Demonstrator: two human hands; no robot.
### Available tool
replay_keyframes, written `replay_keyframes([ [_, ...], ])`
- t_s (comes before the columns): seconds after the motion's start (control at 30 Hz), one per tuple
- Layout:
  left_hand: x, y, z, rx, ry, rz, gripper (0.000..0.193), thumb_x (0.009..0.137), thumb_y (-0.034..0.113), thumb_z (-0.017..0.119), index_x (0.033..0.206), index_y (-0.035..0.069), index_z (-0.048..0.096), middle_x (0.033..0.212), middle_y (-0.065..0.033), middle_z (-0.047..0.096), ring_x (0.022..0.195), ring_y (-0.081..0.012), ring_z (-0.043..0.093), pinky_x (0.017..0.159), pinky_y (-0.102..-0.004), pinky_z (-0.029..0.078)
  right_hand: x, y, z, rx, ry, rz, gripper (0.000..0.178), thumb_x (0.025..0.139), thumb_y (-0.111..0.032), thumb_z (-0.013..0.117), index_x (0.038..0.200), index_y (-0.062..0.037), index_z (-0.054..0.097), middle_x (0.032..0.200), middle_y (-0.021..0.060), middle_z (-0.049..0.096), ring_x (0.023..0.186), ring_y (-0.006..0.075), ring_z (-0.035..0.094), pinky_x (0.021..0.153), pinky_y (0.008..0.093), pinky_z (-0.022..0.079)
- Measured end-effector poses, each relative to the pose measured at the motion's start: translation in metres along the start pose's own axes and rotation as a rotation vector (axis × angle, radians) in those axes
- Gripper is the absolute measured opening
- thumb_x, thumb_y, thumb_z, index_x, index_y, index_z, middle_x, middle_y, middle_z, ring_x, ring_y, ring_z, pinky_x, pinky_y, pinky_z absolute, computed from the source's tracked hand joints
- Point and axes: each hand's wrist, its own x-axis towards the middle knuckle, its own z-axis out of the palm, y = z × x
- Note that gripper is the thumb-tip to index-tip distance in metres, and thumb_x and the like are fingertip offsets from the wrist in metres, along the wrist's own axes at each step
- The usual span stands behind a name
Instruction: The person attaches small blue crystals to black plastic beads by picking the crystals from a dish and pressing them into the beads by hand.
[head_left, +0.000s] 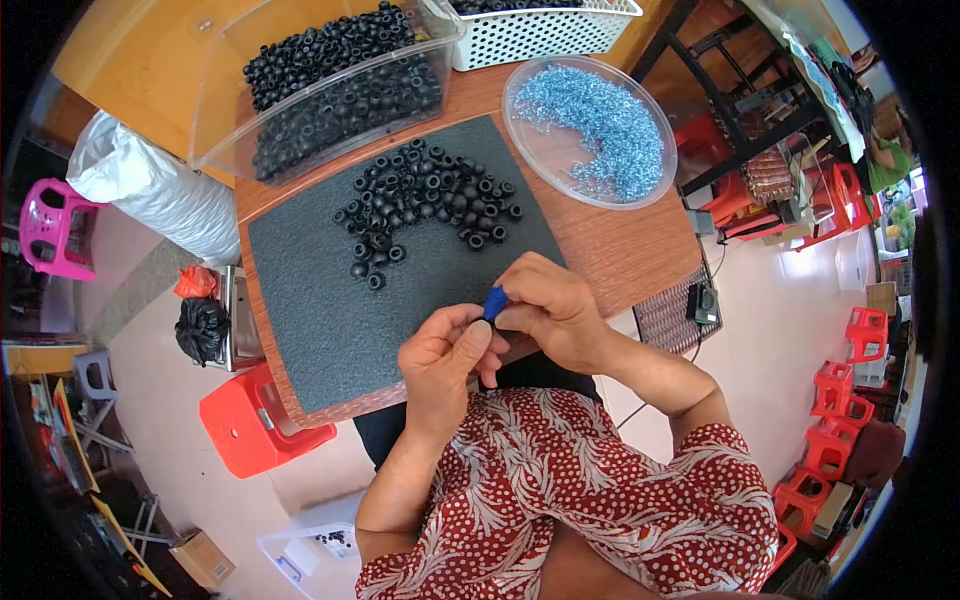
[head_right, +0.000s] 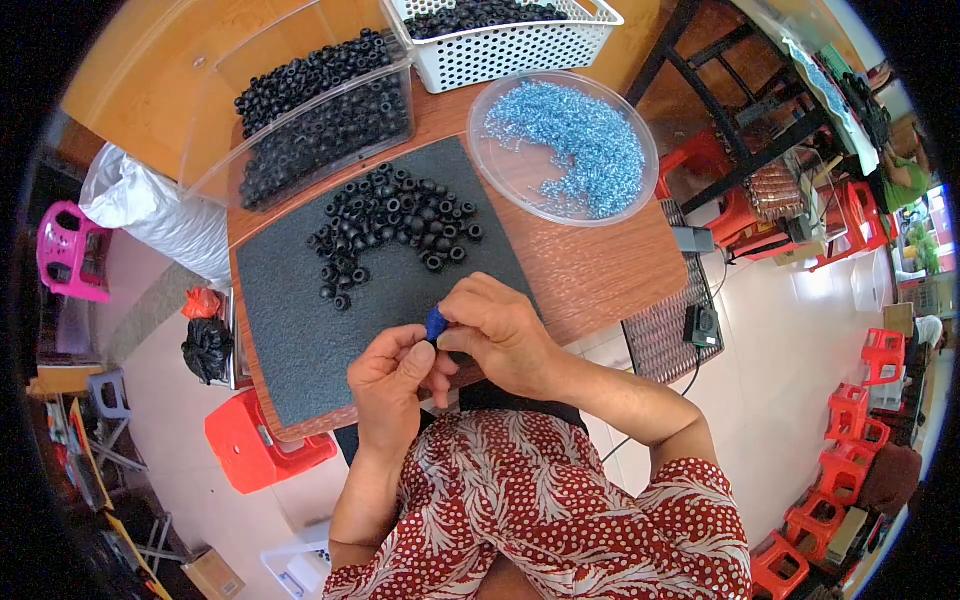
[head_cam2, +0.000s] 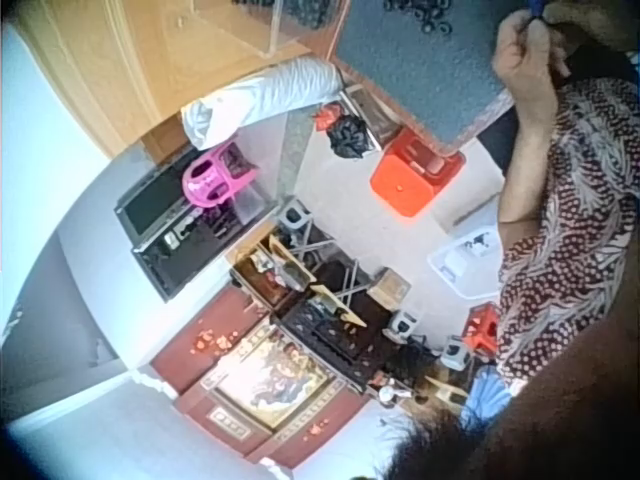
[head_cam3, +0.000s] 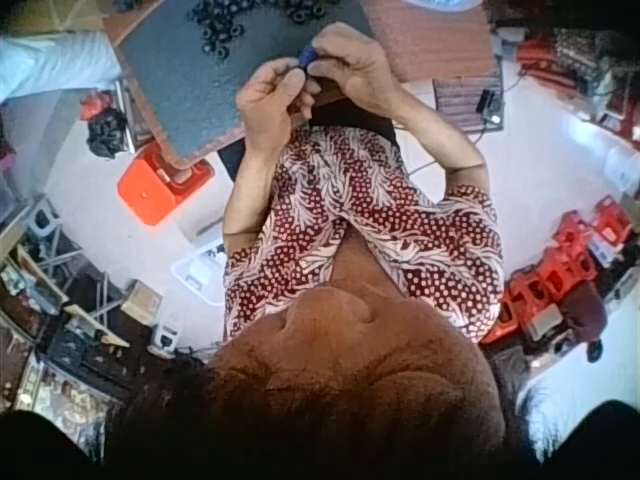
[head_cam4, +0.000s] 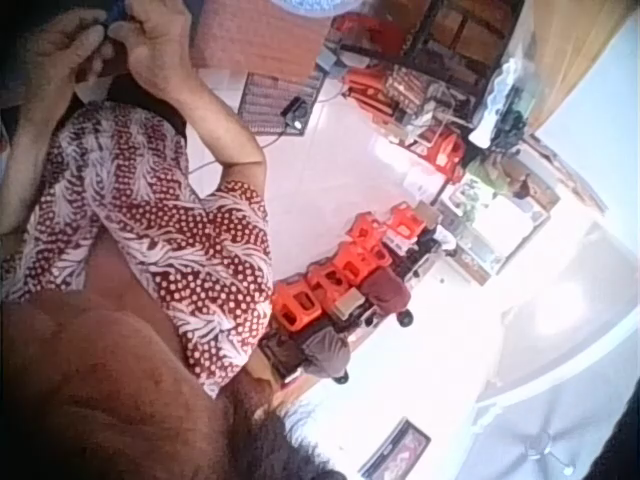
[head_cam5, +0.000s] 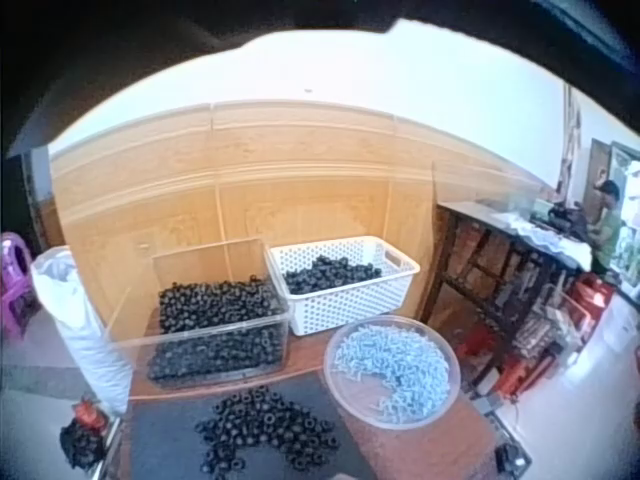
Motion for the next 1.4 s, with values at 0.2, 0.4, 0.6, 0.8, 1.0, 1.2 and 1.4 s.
replay_keyframes([
  [0.2, 0.003, 0.002, 0.001, -0.046, -0.060, -0.056, 0.016, 0.088, 0.006, 0.057, 0.098, -0.005, 0.056, 0.074, -0.0127, 0.063, 0.052, -0.0119, 0.056, 0.044, -0.0225, 0.045, 0.001, 0.001, -0.007, -0.037, -0.043, -0.117, 0.017, 0.069, -0.002, 0.069, 0.083, -0.0015, 0.058, 0.085, 0.0081, 0.058, 0.077, 0.0229, 0.054, 0.065, 0.0316, 0.044],
  [0.4, 0.005, 0.001, 0.008, -0.142, -0.003, -0.059, 0.010, 0.086, 0.004, 0.054, 0.092, -0.004, 0.056, 0.071, -0.0125, 0.062, 0.049, -0.0132, 0.056, 0.044, -0.0235, 0.046, -0.002, -0.001, -0.008, -0.101, -0.012, -0.156, 0.020, 0.071, -0.005, 0.068, 0.085, 0.0024, 0.056, 0.085, 0.0131, 0.056, 0.077, 0.0285, 0.052, 0.067, 0.0359, 0.043],
  [0.6, 0.008, 0.005, 0.021, -0.229, 0.110, -0.020, 0.007, 0.086, 0.004, 0.053, 0.088, -0.002, 0.057, 0.074, -0.0087, 0.062, 0.059, -0.0130, 0.059, 0.052, -0.0246, 0.050, -0.004, -0.007, 0.000, -0.382, 0.084, -0.335, 0.034, 0.064, -0.012, 0.072, 0.089, 0.0044, 0.055, 0.088, 0.0178, 0.056, 0.076, 0.0313, 0.051, 0.063, 0.0380, 0.043],
  [0.8, 0.010, -0.002, 0.021, -0.200, 0.143, 0.049, 0.006, 0.085, 0.002, 0.055, 0.087, -0.002, 0.058, 0.078, -0.0051, 0.062, 0.065, -0.0098, 0.059, 0.059, -0.0219, 0.049, -0.003, -0.002, 0.006, -0.659, 0.109, -0.506, 0.035, 0.062, -0.012, 0.070, 0.087, 0.0068, 0.054, 0.086, 0.0183, 0.054, 0.075, 0.0288, 0.051, 0.061, 0.0374, 0.042],
  [1.0, 0.009, -0.005, 0.021, -0.239, 0.116, 0.030, 0.006, 0.085, 0.002, 0.056, 0.088, -0.002, 0.059, 0.078, -0.0040, 0.062, 0.065, -0.0094, 0.059, 0.062, -0.0217, 0.049, -0.004, 0.004, 0.009, -0.655, 0.105, -0.545, 0.032, 0.064, -0.011, 0.065, 0.086, 0.0092, 0.053, 0.085, 0.0200, 0.054, 0.073, 0.0294, 0.051, 0.061, 0.0380, 0.043],
  [1.2, 0.011, -0.008, 0.020, -0.235, 0.107, 0.019, 0.009, 0.088, 0.006, 0.057, 0.091, -0.002, 0.059, 0.079, -0.0046, 0.063, 0.066, -0.0105, 0.060, 0.063, -0.0225, 0.050, -0.009, 0.012, 0.009, -0.701, 0.101, -0.579, 0.037, 0.062, -0.008, 0.064, 0.091, 0.0128, 0.053, 0.087, 0.0232, 0.054, 0.073, 0.0298, 0.051, 0.060, 0.0390, 0.043],
  [1.4, 0.008, -0.004, 0.020, -0.179, 0.090, -0.032, 0.020, 0.092, 0.013, 0.055, 0.100, -0.005, 0.059, 0.084, -0.0094, 0.065, 0.068, -0.0141, 0.063, 0.065, -0.0254, 0.052, -0.005, 0.012, 0.006, -0.650, 0.142, -0.544, 0.041, 0.060, -0.008, 0.064, 0.093, 0.0139, 0.053, 0.087, 0.0245, 0.054, 0.073, 0.0310, 0.050, 0.060, 0.0397, 0.043],
])
